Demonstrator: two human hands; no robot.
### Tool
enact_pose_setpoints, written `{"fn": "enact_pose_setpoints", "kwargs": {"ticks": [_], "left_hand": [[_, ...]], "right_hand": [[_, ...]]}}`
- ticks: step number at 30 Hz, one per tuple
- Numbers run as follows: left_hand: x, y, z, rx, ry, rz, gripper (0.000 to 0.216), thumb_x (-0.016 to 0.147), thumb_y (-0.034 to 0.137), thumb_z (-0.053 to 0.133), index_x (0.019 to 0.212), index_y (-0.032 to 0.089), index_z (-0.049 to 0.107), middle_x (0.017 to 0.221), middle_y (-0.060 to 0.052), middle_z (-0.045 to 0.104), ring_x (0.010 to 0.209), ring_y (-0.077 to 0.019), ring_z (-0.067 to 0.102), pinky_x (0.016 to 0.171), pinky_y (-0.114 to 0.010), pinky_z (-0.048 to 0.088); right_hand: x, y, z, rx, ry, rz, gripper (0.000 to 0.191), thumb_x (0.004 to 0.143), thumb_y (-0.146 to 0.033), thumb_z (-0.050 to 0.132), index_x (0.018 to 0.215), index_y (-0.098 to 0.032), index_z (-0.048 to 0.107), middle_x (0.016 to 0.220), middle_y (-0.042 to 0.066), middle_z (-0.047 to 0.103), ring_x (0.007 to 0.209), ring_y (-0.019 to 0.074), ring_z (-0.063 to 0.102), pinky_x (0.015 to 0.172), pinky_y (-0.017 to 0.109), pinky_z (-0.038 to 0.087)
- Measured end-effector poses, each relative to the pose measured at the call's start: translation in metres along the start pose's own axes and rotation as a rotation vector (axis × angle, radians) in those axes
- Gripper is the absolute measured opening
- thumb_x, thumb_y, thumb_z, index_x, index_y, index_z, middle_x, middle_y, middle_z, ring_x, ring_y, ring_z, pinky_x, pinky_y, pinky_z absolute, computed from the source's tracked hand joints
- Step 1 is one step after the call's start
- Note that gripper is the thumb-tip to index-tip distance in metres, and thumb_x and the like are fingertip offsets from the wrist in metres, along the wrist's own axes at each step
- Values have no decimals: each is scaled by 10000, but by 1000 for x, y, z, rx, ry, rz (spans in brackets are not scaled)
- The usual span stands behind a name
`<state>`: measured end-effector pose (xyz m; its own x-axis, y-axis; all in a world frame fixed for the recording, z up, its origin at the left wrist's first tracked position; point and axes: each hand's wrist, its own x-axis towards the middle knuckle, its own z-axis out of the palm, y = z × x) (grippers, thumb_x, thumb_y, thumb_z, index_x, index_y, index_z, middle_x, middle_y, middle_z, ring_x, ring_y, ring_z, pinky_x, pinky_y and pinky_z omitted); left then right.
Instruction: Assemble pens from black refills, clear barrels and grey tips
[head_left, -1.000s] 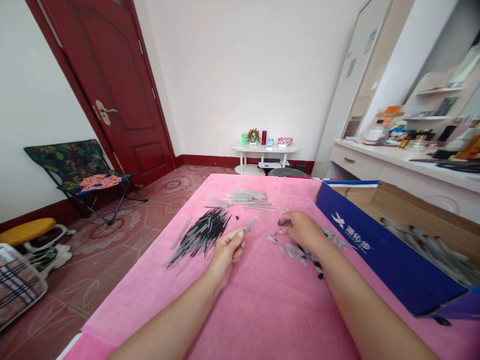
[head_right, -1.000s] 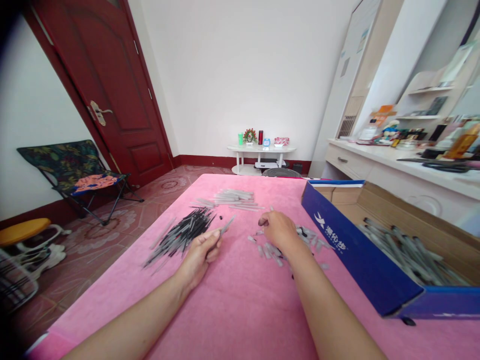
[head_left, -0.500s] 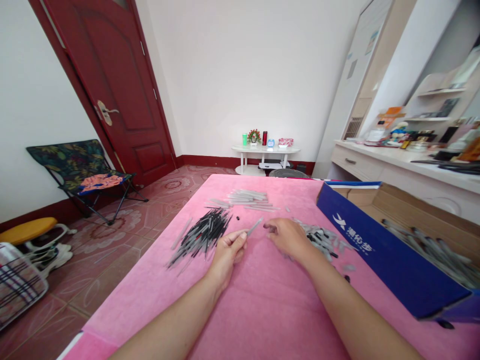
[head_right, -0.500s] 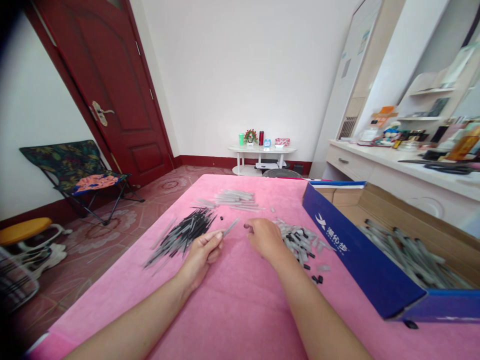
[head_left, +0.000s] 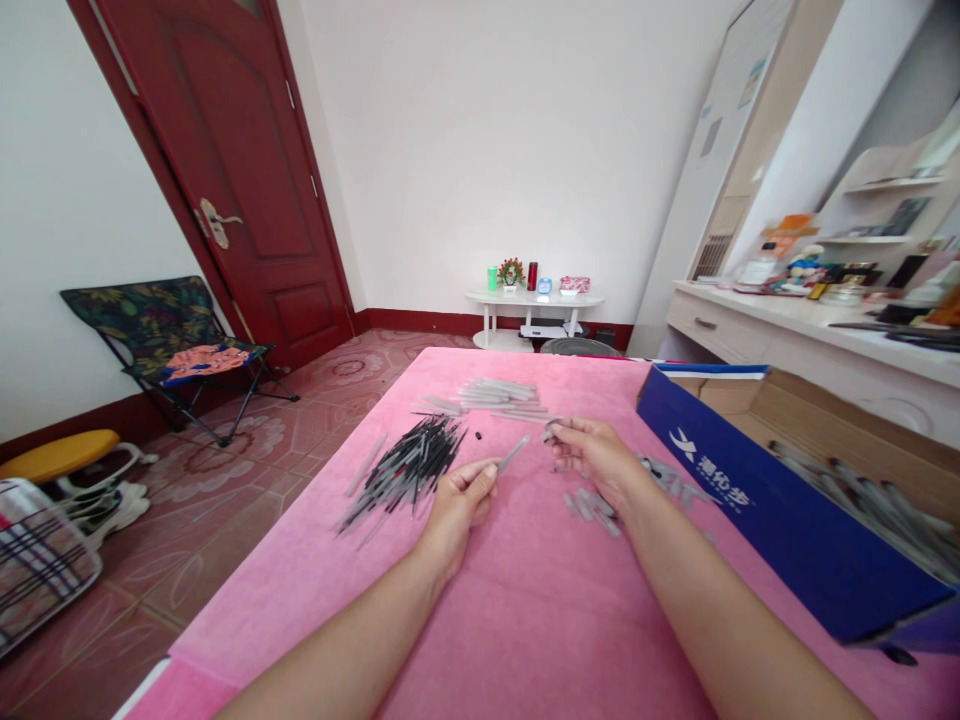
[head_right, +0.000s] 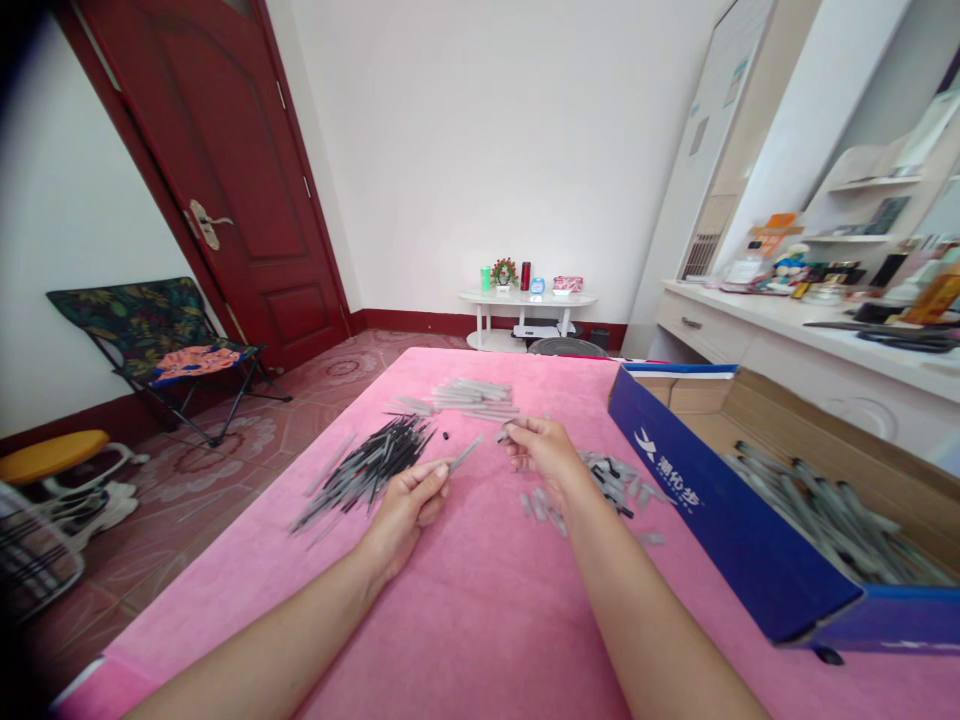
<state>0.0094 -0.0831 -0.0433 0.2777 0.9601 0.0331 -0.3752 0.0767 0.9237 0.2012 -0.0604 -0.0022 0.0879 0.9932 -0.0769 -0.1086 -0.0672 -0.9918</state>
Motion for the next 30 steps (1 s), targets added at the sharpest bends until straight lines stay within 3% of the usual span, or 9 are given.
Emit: {"fn": "enact_pose_setpoints", "kwargs": {"ticks": [8, 14, 30], "left_hand": [[1, 0, 0, 30, -27, 7, 308, 720, 387, 580, 855, 110, 602, 555, 51, 370, 391, -10, 182, 396, -210, 71], [-1, 1, 1, 32, -16, 7, 294, 708, 401, 587, 746, 109, 586, 548, 47, 388, 386, -10, 177, 395, -211, 74], [-1, 2, 1, 40, 8, -13, 385, 669, 421, 619, 893, 108, 634, 517, 56, 355, 392, -14, 168, 398, -207, 75]], "right_hand": [[-5, -5, 2, 82, -37, 42, 92, 714, -218, 603, 731, -135, 567, 605, 33, 618, 514, 86, 563, 507, 188, 480], [-9, -9, 8, 137, 8, 59, 67, 729, -197, 591, 710, -135, 574, 585, 14, 607, 501, 70, 555, 486, 164, 463], [-8, -2, 9, 22, -93, 36, 157, 688, -273, 636, 744, -134, 589, 669, 25, 630, 507, 51, 553, 494, 149, 465]]}}
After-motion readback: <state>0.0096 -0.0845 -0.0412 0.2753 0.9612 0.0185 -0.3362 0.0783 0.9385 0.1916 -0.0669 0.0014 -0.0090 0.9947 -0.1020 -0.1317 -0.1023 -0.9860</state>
